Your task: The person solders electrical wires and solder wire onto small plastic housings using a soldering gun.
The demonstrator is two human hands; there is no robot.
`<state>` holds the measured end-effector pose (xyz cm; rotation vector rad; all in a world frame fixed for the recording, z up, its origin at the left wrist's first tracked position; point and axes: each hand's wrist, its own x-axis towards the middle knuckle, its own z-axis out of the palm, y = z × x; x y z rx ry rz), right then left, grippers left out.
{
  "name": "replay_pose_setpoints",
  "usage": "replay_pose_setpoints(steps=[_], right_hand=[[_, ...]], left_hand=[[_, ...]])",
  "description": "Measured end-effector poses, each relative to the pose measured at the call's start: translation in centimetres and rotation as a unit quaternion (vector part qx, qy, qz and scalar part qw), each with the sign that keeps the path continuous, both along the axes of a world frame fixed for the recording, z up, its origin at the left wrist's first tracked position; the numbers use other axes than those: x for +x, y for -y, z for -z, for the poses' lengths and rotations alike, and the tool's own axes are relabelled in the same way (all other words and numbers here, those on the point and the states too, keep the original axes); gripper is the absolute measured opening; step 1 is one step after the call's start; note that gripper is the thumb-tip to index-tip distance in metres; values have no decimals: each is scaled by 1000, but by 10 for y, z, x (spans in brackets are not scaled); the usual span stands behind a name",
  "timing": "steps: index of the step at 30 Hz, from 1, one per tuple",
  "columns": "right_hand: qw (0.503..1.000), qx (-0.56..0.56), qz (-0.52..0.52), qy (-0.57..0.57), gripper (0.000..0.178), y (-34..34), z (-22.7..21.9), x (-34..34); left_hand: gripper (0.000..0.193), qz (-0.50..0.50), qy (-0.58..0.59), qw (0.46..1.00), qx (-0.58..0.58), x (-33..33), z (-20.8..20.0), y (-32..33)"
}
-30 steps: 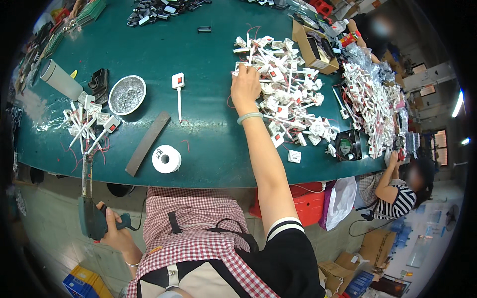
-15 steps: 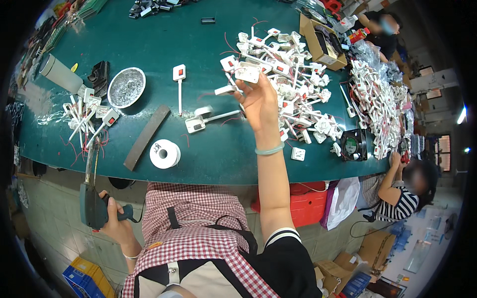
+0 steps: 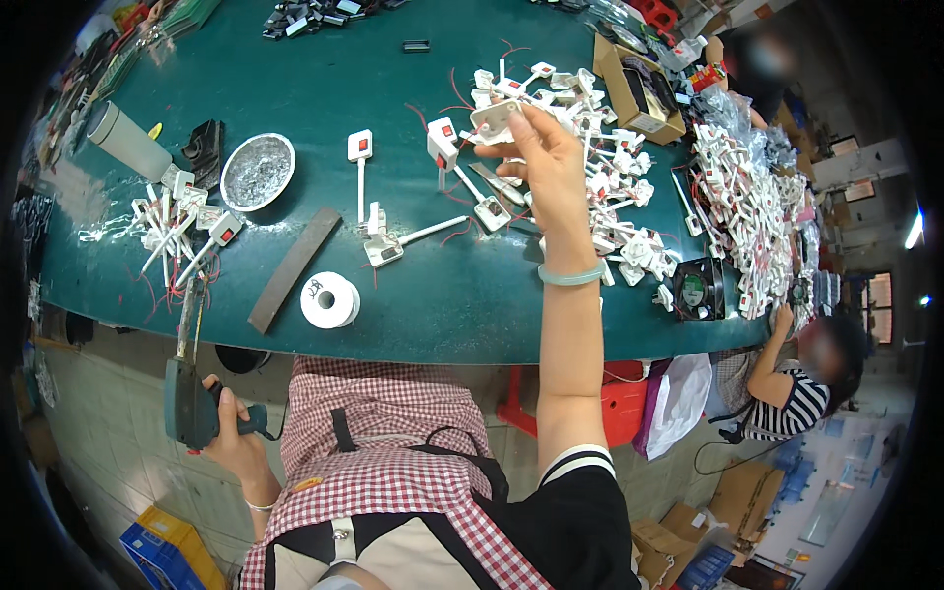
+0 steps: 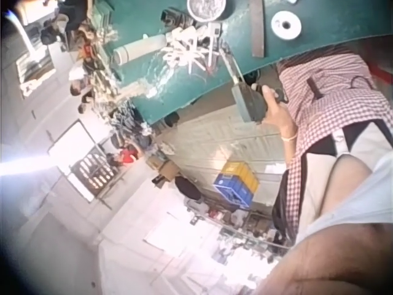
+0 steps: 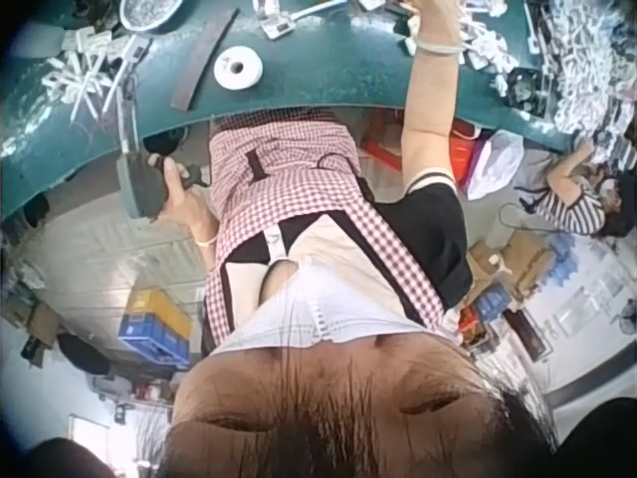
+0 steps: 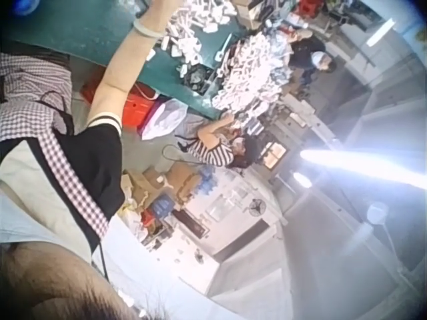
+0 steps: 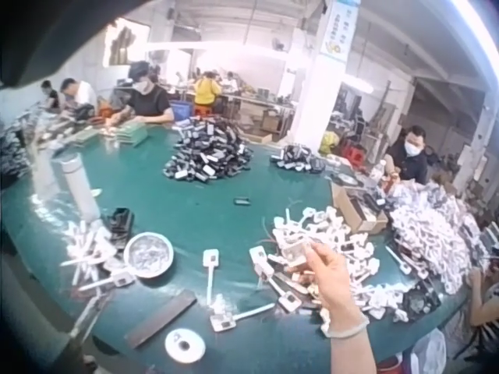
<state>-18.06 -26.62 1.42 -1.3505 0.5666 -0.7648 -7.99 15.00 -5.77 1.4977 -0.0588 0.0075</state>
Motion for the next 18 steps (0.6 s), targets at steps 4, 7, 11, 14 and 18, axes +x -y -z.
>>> replay_pose_setpoints(steps=[4, 7, 11, 14, 18], right_hand=[[924, -371, 83, -43, 21, 6, -23, 6], [927, -374, 30, -6, 21, -13, -60, 0], [975, -210, -69, 29, 24, -46, -79, -10], [972, -194, -124, -52, 18, -60, -71, -5], [927, -161, -307, -144, 12, -88, -17, 26]], left_hand=[[32, 7, -9, 1000, -14, -1, -1, -1], [32, 14, 3, 1000, -21, -2, 0, -5], [32, 5, -11, 1000, -28, -4, -2, -7], [32, -3, -18, 999, -32, -5, -2, -9], [31, -2, -24, 999, -31, -9, -6, -9]])
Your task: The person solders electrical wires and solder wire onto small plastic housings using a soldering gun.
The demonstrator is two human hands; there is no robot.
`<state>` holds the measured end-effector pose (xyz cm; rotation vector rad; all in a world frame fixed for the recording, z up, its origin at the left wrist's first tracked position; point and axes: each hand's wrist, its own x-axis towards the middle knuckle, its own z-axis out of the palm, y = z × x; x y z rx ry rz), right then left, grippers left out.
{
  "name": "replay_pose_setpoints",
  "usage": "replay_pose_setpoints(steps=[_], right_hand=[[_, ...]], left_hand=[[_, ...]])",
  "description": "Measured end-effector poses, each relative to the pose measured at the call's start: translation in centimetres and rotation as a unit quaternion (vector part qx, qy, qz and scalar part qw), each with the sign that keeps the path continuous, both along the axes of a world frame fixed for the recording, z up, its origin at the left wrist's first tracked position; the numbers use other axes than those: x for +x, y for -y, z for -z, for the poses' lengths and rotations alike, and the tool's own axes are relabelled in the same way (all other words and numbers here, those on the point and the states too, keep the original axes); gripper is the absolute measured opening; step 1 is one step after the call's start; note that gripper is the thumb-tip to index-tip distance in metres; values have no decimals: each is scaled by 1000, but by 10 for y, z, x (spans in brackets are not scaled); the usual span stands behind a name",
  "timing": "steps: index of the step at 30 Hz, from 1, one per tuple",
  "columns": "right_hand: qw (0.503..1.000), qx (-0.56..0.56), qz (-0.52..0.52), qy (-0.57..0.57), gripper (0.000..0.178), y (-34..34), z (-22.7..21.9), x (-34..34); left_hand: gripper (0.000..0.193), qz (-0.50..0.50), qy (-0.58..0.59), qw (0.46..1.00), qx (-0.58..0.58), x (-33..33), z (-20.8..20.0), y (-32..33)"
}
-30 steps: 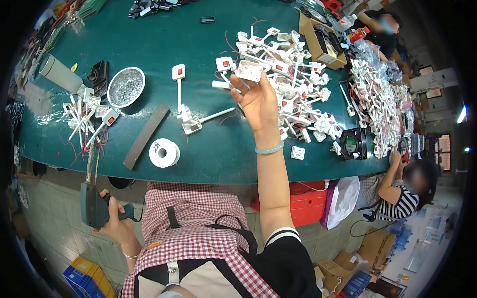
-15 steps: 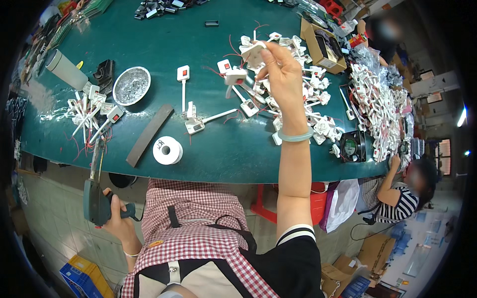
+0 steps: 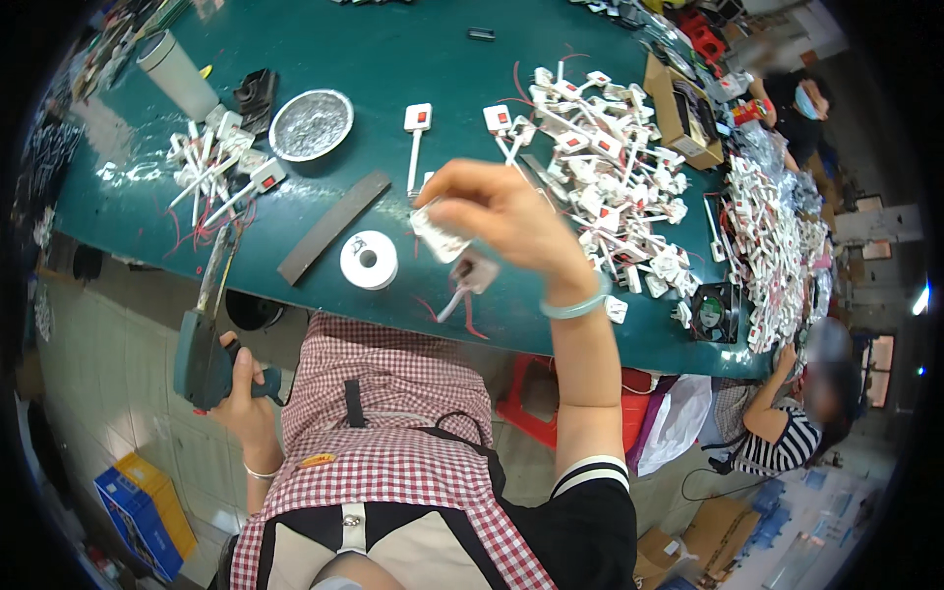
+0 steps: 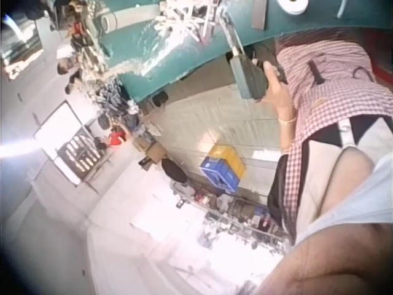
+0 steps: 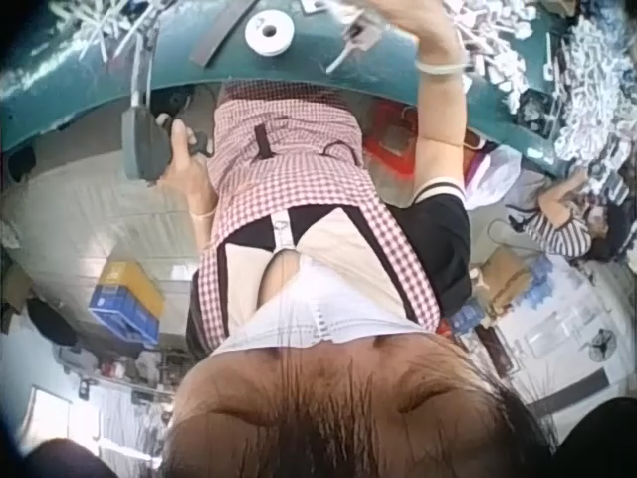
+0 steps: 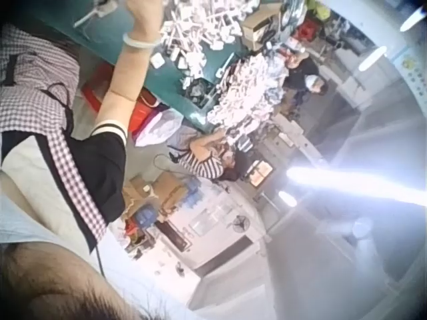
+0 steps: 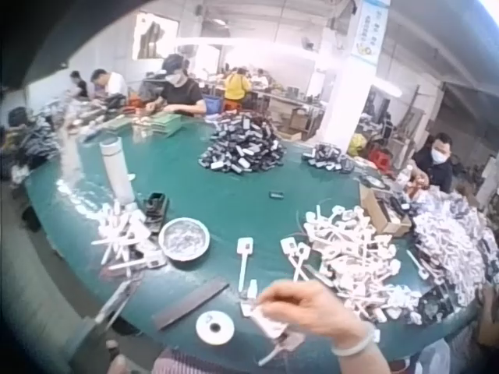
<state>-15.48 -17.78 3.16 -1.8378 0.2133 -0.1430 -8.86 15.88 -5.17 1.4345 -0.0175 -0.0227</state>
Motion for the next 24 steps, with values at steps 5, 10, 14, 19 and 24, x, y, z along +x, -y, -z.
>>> replay_pose_setpoints(steps=[5, 10, 14, 19, 24], right_hand=[[999, -5, -28, -34, 11, -40, 55, 35], [978, -201, -37, 32, 10, -52, 84, 43], [989, -145, -5, 26, 10, -56, 90, 46], [997, -73, -7, 22, 9, -50, 102, 51], [997, -9, 68, 35, 10, -55, 104, 45]], left_hand=[[30, 10, -5, 1000, 6, -2, -1, -8], [32, -3, -17, 1000, 11, 0, 3, -17], [32, -25, -28, 999, 8, 2, 2, -14], [31, -15, -32, 999, 11, 3, -1, -9], [31, -3, -35, 999, 15, 4, 2, -8]])
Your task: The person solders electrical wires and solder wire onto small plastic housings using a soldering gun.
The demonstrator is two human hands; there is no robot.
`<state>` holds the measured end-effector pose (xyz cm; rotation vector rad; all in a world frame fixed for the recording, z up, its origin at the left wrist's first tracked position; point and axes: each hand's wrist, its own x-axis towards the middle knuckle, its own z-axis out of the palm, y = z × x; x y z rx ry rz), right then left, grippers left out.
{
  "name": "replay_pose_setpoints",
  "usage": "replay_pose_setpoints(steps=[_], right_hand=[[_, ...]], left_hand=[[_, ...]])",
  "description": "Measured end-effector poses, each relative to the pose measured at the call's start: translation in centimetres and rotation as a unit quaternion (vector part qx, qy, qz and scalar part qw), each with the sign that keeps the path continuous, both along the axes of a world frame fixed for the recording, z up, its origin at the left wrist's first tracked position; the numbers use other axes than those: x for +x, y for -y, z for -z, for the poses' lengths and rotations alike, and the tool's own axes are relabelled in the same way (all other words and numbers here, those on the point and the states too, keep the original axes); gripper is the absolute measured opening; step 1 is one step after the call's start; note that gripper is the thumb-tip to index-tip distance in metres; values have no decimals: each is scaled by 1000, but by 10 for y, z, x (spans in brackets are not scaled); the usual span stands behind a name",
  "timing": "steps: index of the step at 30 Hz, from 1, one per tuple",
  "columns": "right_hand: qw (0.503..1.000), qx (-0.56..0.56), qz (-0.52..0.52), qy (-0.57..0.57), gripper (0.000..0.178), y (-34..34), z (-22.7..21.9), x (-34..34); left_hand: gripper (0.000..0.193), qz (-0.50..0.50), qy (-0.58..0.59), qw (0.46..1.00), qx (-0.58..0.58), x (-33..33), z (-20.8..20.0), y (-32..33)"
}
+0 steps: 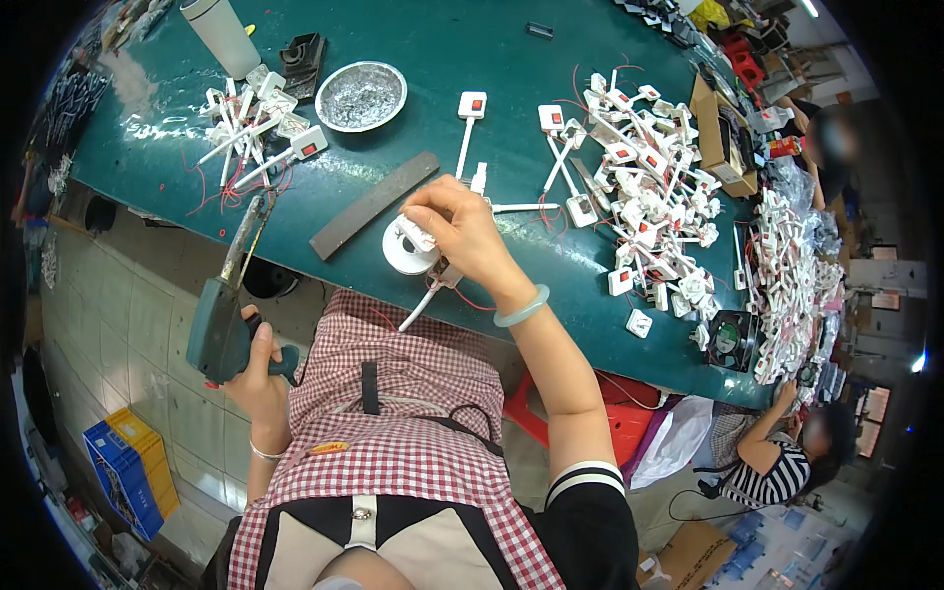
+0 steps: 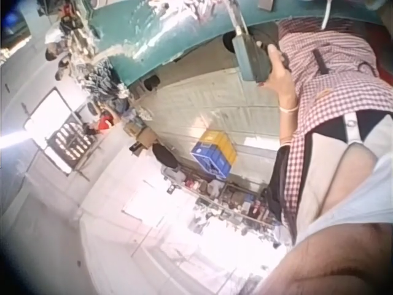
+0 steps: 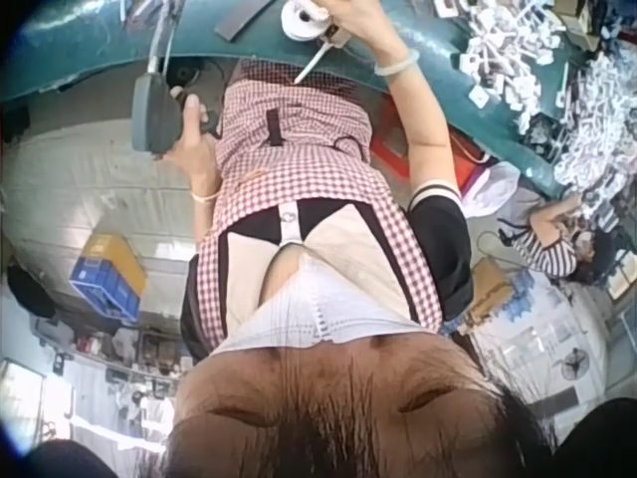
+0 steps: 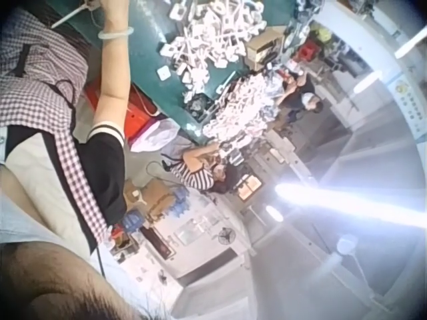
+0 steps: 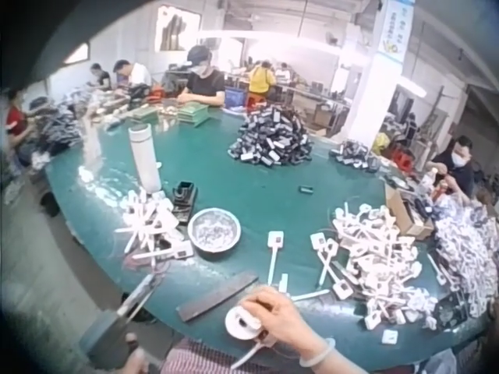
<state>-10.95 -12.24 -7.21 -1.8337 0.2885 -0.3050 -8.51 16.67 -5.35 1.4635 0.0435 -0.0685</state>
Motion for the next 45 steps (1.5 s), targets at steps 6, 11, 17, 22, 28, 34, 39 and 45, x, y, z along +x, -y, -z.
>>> replay_pose_setpoints(steps=[6, 11, 17, 22, 28, 34, 39, 45], right_hand=[[990, 58, 124, -45, 9, -13, -10, -19], [996, 40, 74, -39, 36, -13, -15, -32], [998, 29, 43, 29, 30, -14, -10, -37], [987, 92, 99, 84, 20, -32, -13, -38], [982, -100, 140, 78, 13, -33, 4, -38], [979, -20, 192, 65, 11, -44, -1, -37], [972, 20, 221, 78, 9, -45, 4, -33], [960, 63, 257, 96, 6, -51, 12, -29]], left_hand=[[31, 7, 5, 1000, -8, 0, -1, 3], [31, 18, -3, 1000, 0, -2, 2, 5], [31, 32, -12, 999, 15, -4, 3, 1], [30, 45, -9, 999, 11, -4, 5, 2], [29, 31, -10, 999, 11, -8, 2, 10], [29, 32, -18, 999, 5, -5, 8, 6], [29, 25, -16, 999, 24, -6, 8, 8], [29, 21, -13, 1000, 15, -6, 9, 8]])
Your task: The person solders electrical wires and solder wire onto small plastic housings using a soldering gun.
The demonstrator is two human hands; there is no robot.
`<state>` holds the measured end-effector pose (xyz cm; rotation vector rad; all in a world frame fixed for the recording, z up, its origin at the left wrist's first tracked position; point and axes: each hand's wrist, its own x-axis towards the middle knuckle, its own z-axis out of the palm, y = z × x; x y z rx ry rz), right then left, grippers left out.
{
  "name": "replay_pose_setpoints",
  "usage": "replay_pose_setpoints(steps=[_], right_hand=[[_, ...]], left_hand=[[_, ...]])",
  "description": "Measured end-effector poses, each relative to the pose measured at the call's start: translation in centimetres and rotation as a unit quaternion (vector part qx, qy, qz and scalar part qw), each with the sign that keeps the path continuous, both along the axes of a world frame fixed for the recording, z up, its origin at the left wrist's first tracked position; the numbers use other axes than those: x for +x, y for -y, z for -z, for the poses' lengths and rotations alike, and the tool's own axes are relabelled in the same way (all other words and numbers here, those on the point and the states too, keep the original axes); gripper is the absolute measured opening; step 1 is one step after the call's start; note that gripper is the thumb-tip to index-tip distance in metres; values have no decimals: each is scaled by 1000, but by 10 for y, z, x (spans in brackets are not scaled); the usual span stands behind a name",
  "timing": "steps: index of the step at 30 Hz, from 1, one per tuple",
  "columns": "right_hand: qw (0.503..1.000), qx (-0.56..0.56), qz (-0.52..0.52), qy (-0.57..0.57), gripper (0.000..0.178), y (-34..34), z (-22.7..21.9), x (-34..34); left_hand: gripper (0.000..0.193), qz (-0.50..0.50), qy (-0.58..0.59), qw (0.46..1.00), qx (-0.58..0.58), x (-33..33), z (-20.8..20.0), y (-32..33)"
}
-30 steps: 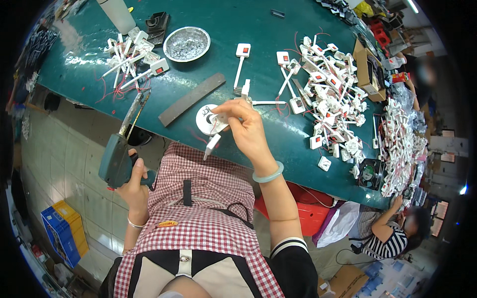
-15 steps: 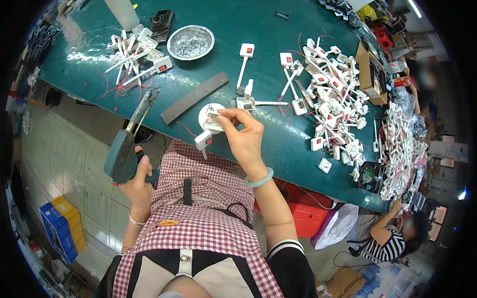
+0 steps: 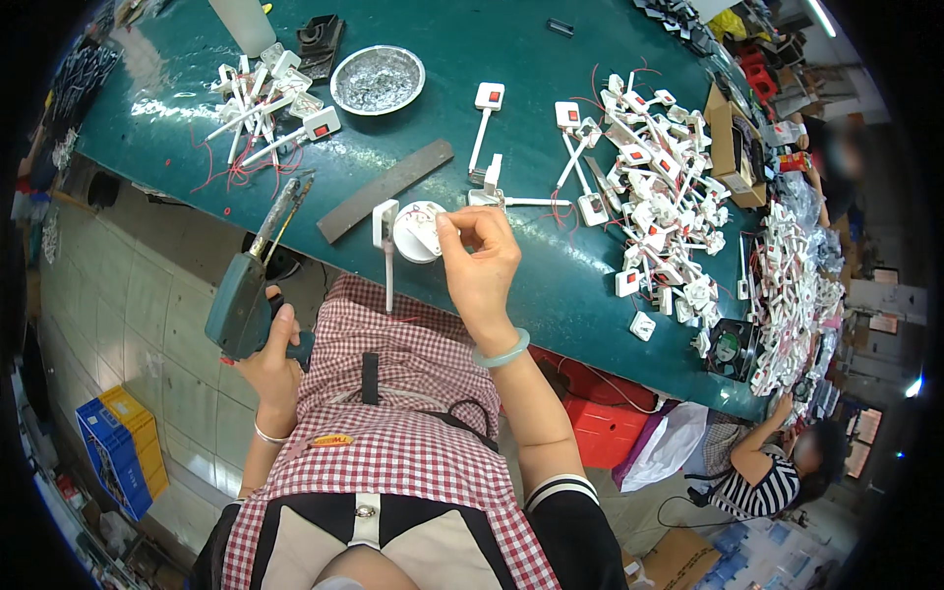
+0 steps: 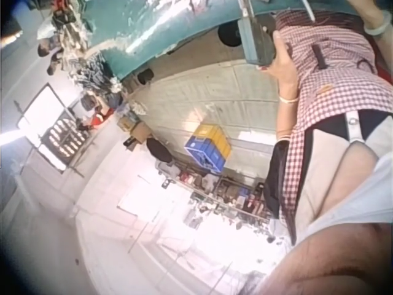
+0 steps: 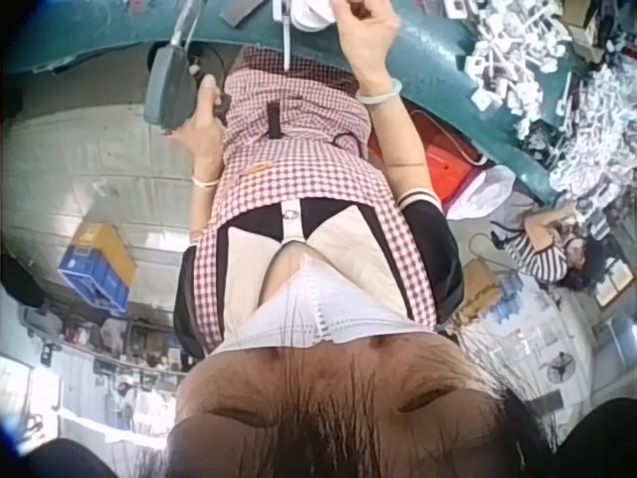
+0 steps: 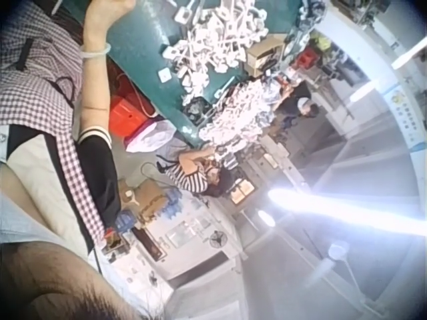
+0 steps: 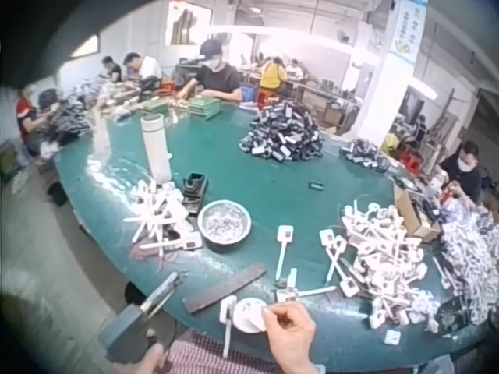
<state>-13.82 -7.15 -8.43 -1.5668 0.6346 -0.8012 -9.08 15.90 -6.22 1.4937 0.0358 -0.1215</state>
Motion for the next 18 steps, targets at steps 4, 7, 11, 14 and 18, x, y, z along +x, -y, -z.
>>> replay_pose_setpoints(steps=[4, 7, 11, 14, 18], right_hand=[[980, -196, 34, -26, 7, -3, 7, 4], [966, -253, 49, -38, 9, -6, 8, 4], [972, -222, 56, -54, 10, -11, 9, 6], [981, -181, 43, -52, 11, -9, 15, 6], [983, -169, 39, -62, 11, -12, 10, 6]], left_hand=[[29, 4, 5, 1000, -1, 1, 0, -2], [29, 0, -3, 1000, 12, 2, 1, -3], [29, 4, -4, 1000, 3, 2, 2, -5], [30, -8, -2, 1000, -10, 2, 1, 2], [30, 21, -26, 999, -2, 9, 16, 9]])
